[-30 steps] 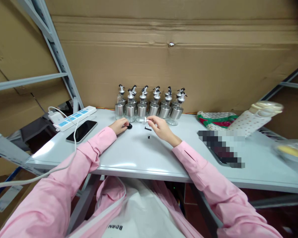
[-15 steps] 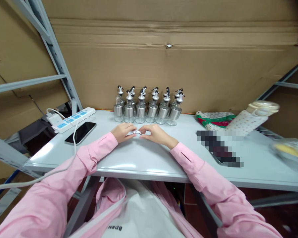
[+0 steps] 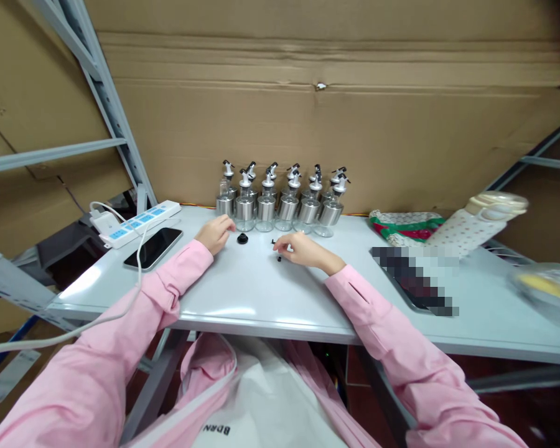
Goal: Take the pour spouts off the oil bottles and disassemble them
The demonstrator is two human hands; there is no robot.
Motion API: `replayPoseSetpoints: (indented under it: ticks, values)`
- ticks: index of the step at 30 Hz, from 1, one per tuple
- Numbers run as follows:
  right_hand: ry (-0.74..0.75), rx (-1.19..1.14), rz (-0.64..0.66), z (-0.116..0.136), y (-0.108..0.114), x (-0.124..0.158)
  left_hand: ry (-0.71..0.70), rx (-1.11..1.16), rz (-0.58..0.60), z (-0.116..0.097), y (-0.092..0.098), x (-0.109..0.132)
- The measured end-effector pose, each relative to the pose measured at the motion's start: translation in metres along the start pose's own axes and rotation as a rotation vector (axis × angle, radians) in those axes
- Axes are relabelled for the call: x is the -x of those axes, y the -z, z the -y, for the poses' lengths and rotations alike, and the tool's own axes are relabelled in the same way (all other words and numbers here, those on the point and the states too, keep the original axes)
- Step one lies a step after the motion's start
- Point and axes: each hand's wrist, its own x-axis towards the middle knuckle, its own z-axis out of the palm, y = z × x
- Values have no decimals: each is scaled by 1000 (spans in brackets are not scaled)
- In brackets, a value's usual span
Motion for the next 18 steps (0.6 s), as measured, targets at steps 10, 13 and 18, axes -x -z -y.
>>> replayPoseSetpoints:
  ticks: [10, 13, 18]
  values:
    - [-51, -46, 114, 3, 3, 2, 365, -187, 254, 22, -2, 4]
    - [-47, -56, 135, 3, 4, 2, 294, -97, 228, 16, -7, 4]
    - [-52, -58, 158, 2, 4, 2, 61, 237, 204, -5, -17, 4]
